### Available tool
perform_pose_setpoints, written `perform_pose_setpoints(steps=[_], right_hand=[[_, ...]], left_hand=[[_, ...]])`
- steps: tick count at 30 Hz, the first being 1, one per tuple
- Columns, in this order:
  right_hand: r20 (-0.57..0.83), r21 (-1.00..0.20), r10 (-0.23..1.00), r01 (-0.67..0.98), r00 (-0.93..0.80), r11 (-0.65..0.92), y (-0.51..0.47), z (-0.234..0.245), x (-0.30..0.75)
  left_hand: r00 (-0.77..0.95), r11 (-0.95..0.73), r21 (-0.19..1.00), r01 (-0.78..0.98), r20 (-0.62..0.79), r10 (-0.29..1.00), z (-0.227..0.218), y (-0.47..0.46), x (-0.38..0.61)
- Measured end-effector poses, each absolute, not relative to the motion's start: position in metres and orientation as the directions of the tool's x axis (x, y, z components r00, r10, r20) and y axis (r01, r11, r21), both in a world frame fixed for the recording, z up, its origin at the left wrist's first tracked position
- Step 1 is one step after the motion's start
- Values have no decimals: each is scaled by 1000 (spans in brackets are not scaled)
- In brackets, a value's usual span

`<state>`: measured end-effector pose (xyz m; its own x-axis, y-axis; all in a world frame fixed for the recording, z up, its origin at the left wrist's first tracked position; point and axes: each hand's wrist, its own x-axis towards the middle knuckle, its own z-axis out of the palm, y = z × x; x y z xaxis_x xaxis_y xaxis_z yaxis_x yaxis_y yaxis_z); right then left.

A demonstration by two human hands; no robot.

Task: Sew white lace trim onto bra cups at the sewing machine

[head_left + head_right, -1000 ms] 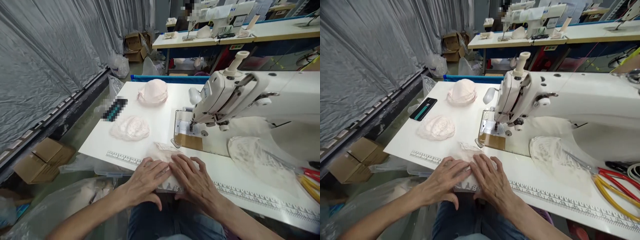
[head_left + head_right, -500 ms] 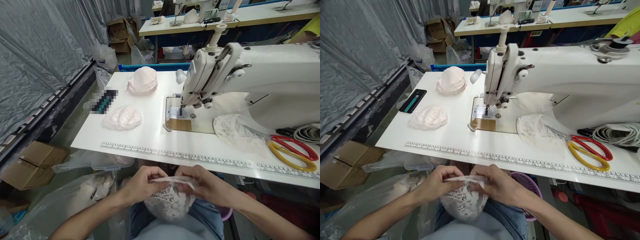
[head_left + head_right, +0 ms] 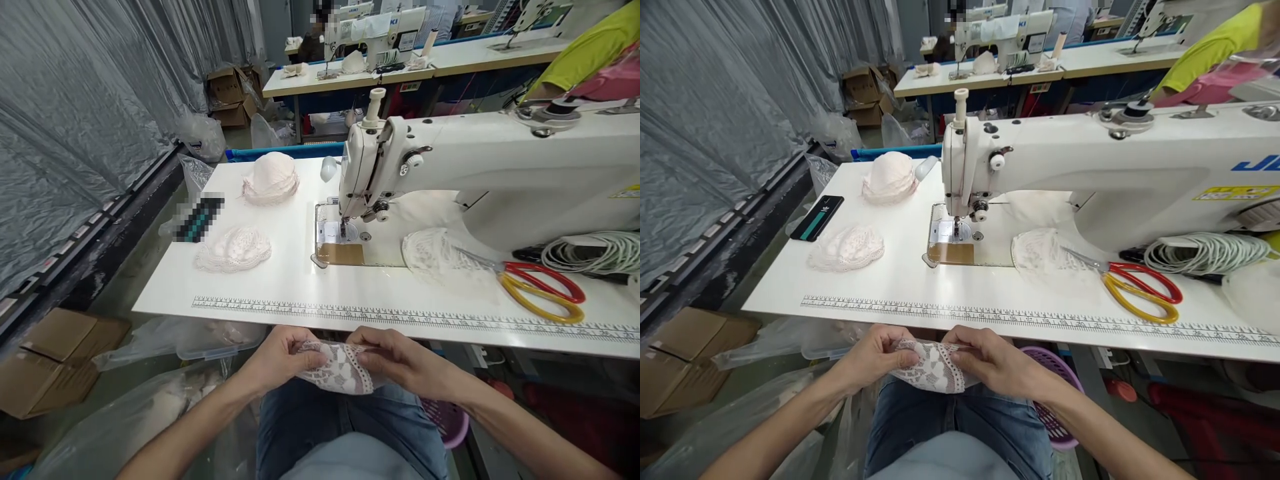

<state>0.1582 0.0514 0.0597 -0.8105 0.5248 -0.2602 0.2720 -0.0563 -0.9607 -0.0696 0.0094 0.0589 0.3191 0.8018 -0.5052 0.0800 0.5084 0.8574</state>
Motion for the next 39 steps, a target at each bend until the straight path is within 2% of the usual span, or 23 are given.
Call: perform_pose_setpoints(steps=[7, 11, 15, 17, 20, 23, 26, 31, 34, 37, 39], right_hand=[[-233, -967, 555, 251, -799, -44, 53, 58, 158], [-269, -962, 496, 206, -826, -178, 55, 53, 154], [-348, -929, 507, 221, -788, -296, 56, 53, 150], [-328, -942, 488, 239, -809, -237, 58, 57, 150], [-276, -959, 455, 277, -847, -64, 59, 64, 152], [-271, -953, 486, 303, -831, -12, 59, 62, 151], [-263, -955, 506, 295, -821, -17, 57, 54, 147], [-235, -968, 550, 243, -801, -60, 54, 45, 145], [-287, -957, 616, 239, -733, -161, 52, 45, 148], [-358, -933, 564, 259, -745, -250, 50, 48, 152], [-329, -944, 550, 241, -768, -227, 49, 49, 153]], left_hand=[[335, 441, 881, 174, -474, 815, 57, 12, -74], [319, 420, 879, 228, -474, 820, 57, 15, -75], [295, 389, 866, 314, -478, 827, 58, 19, -77], [306, 396, 863, 313, -487, 818, 59, 20, -78], [336, 396, 861, 319, -493, 802, 63, 22, -79], [389, 361, 862, 355, -487, 782, 67, 23, -78], [428, 325, 867, 378, -475, 769, 70, 23, -74], [382, 272, 868, 416, -438, 813, 68, 20, -71], [346, 279, 865, 416, -434, 832, 68, 20, -71], [339, 295, 864, 407, -443, 830, 72, 21, -70], [353, 291, 864, 412, -445, 823, 74, 22, -69]])
